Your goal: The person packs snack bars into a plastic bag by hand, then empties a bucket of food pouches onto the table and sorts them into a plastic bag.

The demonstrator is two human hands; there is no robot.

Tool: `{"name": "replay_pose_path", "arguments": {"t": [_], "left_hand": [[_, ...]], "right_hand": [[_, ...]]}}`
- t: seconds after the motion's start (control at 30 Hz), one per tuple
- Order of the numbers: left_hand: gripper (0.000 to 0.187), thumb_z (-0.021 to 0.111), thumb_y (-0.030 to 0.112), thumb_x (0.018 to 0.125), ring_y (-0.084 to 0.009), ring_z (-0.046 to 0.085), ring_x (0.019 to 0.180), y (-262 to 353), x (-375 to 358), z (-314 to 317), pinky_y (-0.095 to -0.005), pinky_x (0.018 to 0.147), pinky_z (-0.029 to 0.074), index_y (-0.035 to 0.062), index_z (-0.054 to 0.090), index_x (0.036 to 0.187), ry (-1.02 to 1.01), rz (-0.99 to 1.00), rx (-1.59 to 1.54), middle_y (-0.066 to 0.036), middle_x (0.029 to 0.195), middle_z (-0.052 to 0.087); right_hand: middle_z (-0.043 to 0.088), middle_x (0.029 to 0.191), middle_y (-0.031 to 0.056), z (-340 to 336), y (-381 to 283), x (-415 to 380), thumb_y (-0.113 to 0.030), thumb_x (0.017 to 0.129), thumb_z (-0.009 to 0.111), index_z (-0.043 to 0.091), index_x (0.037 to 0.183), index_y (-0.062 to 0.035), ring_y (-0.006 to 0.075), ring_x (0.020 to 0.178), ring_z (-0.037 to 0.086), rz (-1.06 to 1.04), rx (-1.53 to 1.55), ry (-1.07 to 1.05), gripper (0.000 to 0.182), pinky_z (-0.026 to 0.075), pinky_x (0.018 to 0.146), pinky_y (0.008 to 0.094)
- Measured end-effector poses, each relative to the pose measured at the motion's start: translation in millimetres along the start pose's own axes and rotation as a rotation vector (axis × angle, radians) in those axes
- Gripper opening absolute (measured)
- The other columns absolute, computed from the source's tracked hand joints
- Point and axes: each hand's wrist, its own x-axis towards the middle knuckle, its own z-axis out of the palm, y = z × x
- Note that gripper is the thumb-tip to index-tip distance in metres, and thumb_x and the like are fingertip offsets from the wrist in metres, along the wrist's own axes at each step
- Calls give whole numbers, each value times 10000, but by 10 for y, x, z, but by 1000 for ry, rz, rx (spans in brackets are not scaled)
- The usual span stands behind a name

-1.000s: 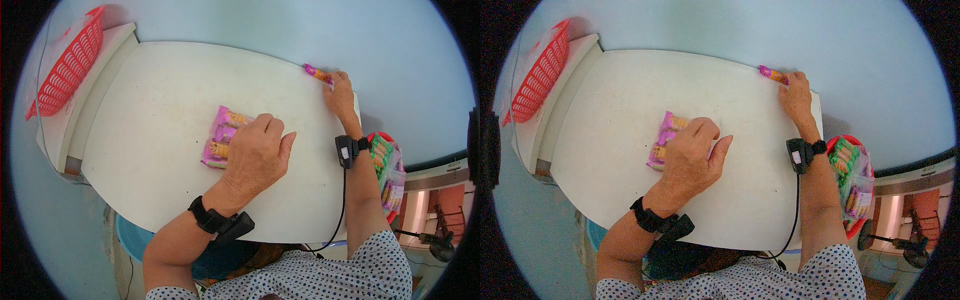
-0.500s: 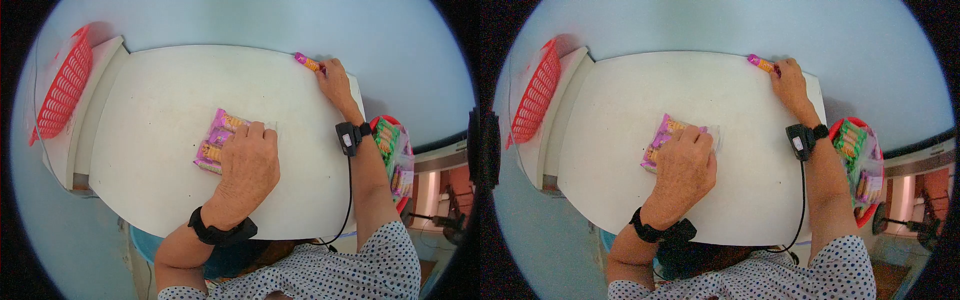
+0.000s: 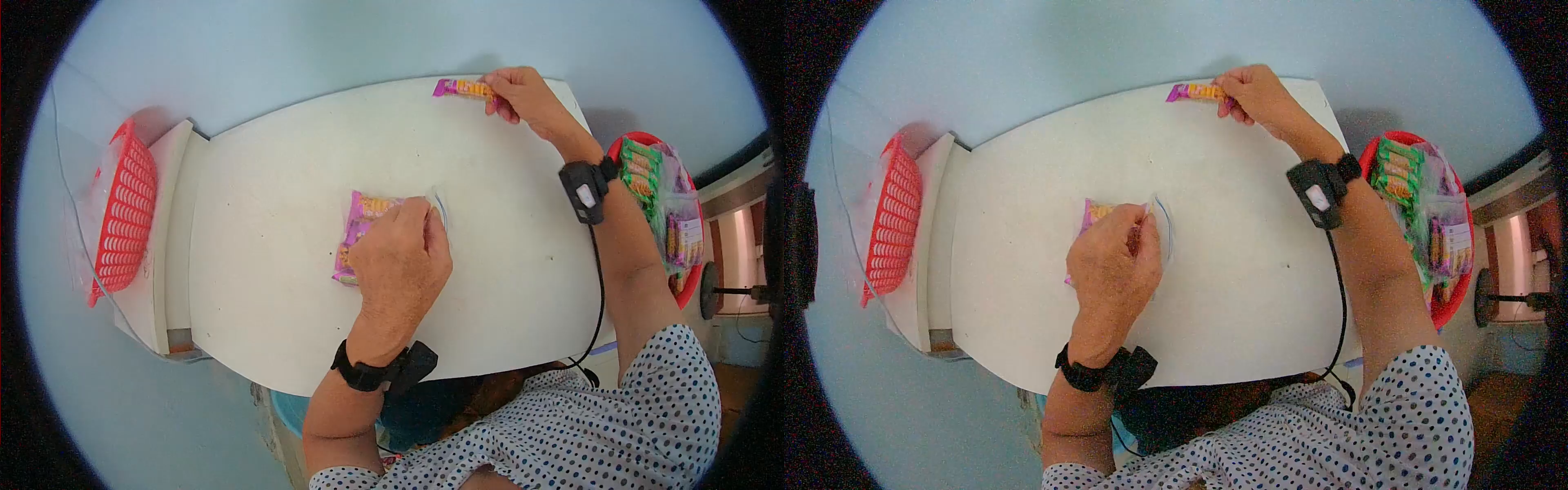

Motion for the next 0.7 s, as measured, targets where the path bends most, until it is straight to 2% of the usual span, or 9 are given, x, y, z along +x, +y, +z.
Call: {"name": "replay_pose_path", "arguments": {"t": [0.03, 0.17, 0.23, 0.37, 0.57, 0.7], "left_hand": [[64, 629, 51, 812, -304, 617, 602, -9, 4, 15, -388, 495, 456, 40, 577, 777, 7, -14, -16, -129, 691, 610], [34, 627, 53, 824, -304, 623, 603, -32, 5, 25, -377, 499, 462, 41, 598, 811, 18, -61, -40, -134, 699, 624], [25, 628, 55, 828, -301, 621, 598, -62, -21, 124, -378, 499, 463, 46, 606, 823, 61, -16, 9, -130, 688, 621], [23, 635, 61, 831, -293, 615, 589, -81, -24, 225, -382, 487, 455, 59, 617, 845, 177, 3, 16, -117, 679, 615], [57, 643, 67, 828, -276, 604, 565, -30, -30, 192, -376, 462, 438, 68, 626, 882, 176, 13, 25, -93, 656, 594], [105, 674, 61, 822, -251, 631, 588, 20, -28, 114, -344, 513, 468, 48, 680, 927, 152, -17, 18, -120, 702, 642]], "right_hand": [[658, 688, 58, 2, -52, -36, -260, 996, 503, 661, 1037, -8, 67, 493, 528, 51, 133, -56, 301, 409, 429, 225], [671, 713, 71, -27, -368, -291, -240, 993, 511, 656, 1041, 0, 78, 503, 547, 108, 235, -284, 285, 423, 429, 220], [673, 717, 75, -21, -369, -454, -227, 991, 512, 652, 1061, 7, 82, 495, 547, 92, 229, -384, 281, 426, 426, 218], [685, 741, 95, -87, -395, -946, -184, 980, 525, 624, 1158, 27, 102, 505, 584, 181, 284, -481, 293, 465, 446, 224], [695, 801, 122, 66, -372, -1215, -125, 955, 568, 593, 1190, 59, 127, 557, 631, 258, 412, -616, 300, 510, 477, 239], [695, 819, 150, 173, -397, -1189, -107, 947, 579, 604, 1175, 61, 147, 553, 639, 306, 508, -614, 284, 512, 487, 256]]}}
